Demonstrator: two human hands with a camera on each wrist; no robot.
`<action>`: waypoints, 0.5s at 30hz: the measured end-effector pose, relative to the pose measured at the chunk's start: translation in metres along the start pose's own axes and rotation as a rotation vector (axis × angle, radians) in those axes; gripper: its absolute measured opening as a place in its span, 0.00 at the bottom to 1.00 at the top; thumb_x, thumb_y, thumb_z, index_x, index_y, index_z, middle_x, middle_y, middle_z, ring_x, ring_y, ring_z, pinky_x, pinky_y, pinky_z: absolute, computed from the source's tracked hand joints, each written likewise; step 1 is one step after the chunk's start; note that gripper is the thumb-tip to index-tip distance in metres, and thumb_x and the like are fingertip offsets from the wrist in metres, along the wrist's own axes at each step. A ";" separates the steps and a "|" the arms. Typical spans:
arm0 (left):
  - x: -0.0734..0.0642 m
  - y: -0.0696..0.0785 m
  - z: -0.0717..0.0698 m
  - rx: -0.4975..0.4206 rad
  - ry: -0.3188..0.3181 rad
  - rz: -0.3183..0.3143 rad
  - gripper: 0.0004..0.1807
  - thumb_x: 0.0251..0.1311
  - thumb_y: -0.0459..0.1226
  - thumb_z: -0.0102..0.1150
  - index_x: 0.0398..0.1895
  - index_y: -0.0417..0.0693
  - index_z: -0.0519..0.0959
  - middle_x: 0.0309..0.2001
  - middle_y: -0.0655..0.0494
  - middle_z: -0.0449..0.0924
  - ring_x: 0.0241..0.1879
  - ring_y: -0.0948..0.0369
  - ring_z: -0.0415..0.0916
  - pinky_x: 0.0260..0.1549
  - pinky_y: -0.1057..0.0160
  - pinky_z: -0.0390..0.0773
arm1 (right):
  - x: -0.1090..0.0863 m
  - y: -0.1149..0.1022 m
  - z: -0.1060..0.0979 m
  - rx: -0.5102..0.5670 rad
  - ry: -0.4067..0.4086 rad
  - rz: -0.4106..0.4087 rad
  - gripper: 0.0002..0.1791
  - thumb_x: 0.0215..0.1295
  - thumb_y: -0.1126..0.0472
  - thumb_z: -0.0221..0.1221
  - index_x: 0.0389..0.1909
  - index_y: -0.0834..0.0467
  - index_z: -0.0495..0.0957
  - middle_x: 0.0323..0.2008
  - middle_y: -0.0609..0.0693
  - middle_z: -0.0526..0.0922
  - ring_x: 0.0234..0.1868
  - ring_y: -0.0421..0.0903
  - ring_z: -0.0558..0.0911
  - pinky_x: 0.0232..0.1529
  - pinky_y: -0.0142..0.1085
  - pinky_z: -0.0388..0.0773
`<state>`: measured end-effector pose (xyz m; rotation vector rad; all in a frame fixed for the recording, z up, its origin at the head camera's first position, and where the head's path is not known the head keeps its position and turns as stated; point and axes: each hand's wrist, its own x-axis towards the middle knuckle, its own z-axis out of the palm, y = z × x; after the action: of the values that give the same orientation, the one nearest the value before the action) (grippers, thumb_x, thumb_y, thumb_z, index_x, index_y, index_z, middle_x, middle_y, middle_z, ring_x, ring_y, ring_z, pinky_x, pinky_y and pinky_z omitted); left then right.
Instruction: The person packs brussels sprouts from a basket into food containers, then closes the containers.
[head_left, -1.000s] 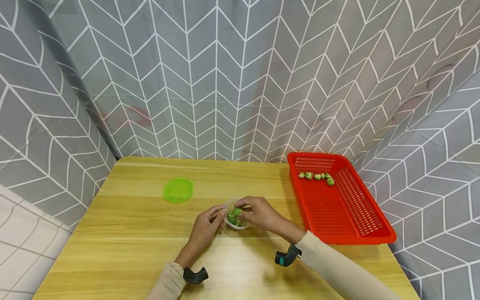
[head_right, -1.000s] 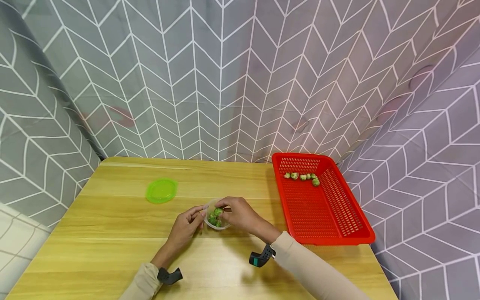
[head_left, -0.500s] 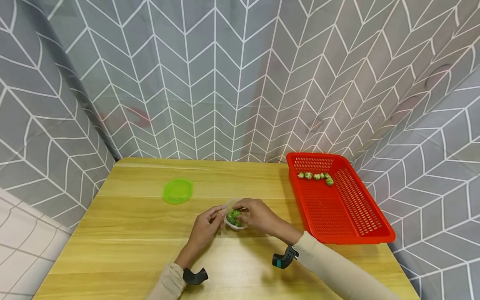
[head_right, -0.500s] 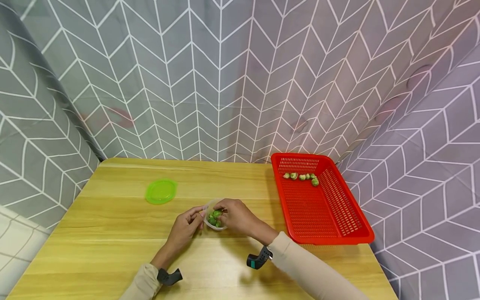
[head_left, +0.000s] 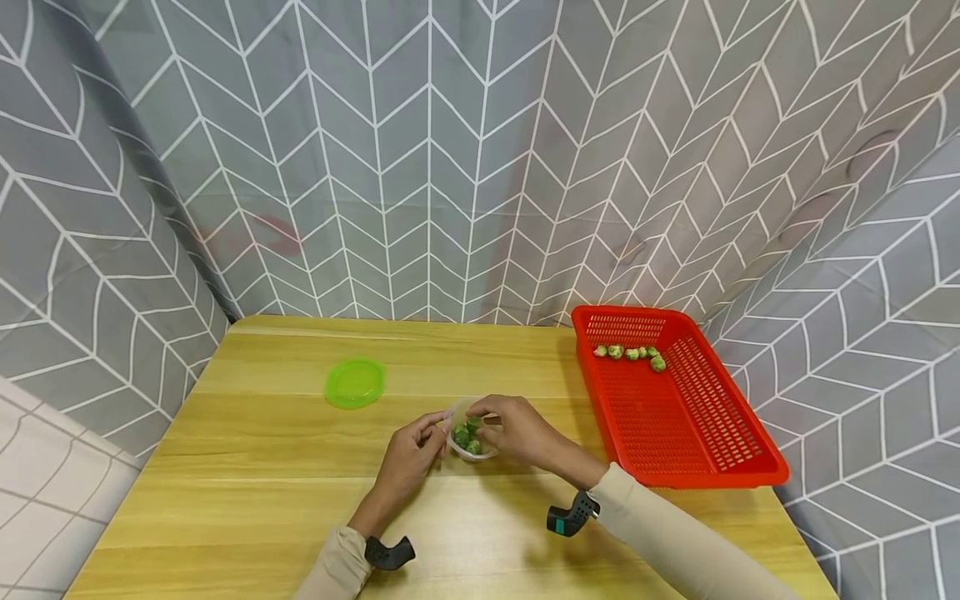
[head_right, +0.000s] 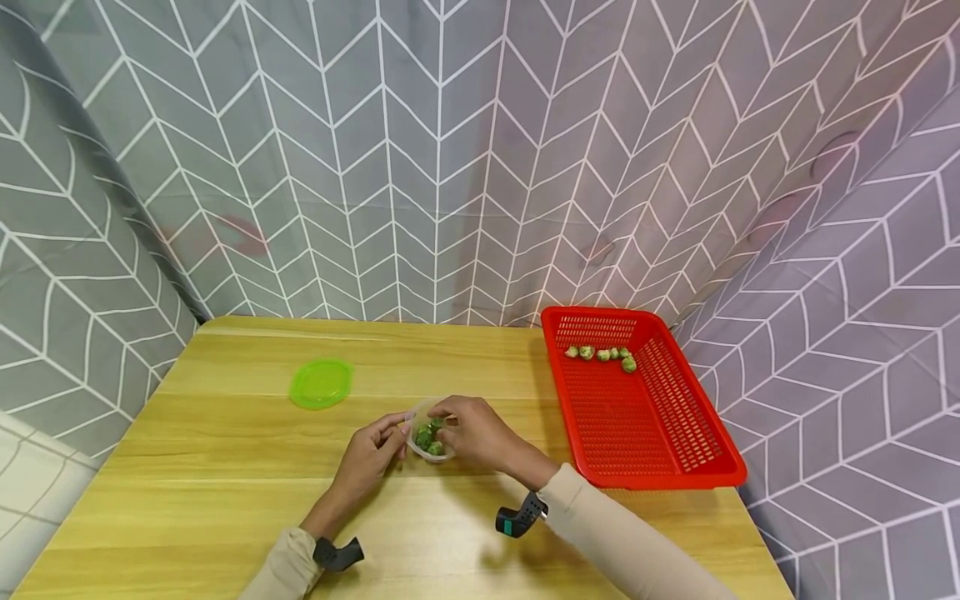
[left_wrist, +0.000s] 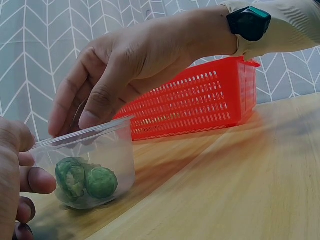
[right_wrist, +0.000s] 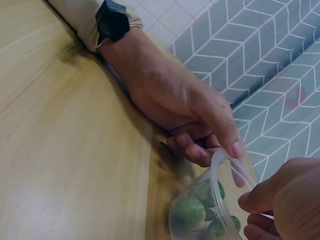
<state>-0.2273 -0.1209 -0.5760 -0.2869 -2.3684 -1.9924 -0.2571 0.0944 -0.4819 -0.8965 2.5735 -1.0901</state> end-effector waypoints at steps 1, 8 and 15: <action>0.000 0.000 0.000 0.001 0.001 -0.002 0.17 0.73 0.49 0.56 0.59 0.58 0.81 0.24 0.52 0.81 0.19 0.61 0.70 0.22 0.66 0.67 | 0.000 0.000 -0.001 0.012 0.007 -0.001 0.15 0.66 0.73 0.62 0.54 0.66 0.81 0.53 0.58 0.83 0.56 0.56 0.82 0.54 0.45 0.80; -0.001 0.001 0.000 -0.003 0.006 -0.003 0.19 0.73 0.49 0.56 0.60 0.54 0.81 0.23 0.52 0.81 0.19 0.61 0.69 0.22 0.65 0.68 | -0.001 0.000 -0.006 0.102 0.039 0.008 0.16 0.66 0.75 0.62 0.54 0.69 0.81 0.53 0.59 0.83 0.56 0.59 0.82 0.55 0.52 0.79; 0.000 0.001 0.001 0.000 0.006 0.013 0.20 0.73 0.48 0.56 0.61 0.50 0.81 0.22 0.55 0.79 0.19 0.62 0.70 0.24 0.65 0.71 | -0.003 0.004 -0.011 0.100 0.078 0.014 0.15 0.65 0.74 0.64 0.52 0.68 0.82 0.52 0.57 0.83 0.55 0.56 0.83 0.55 0.51 0.79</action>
<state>-0.2268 -0.1201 -0.5756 -0.2945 -2.3566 -1.9850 -0.2610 0.1050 -0.4775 -0.8267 2.5568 -1.2612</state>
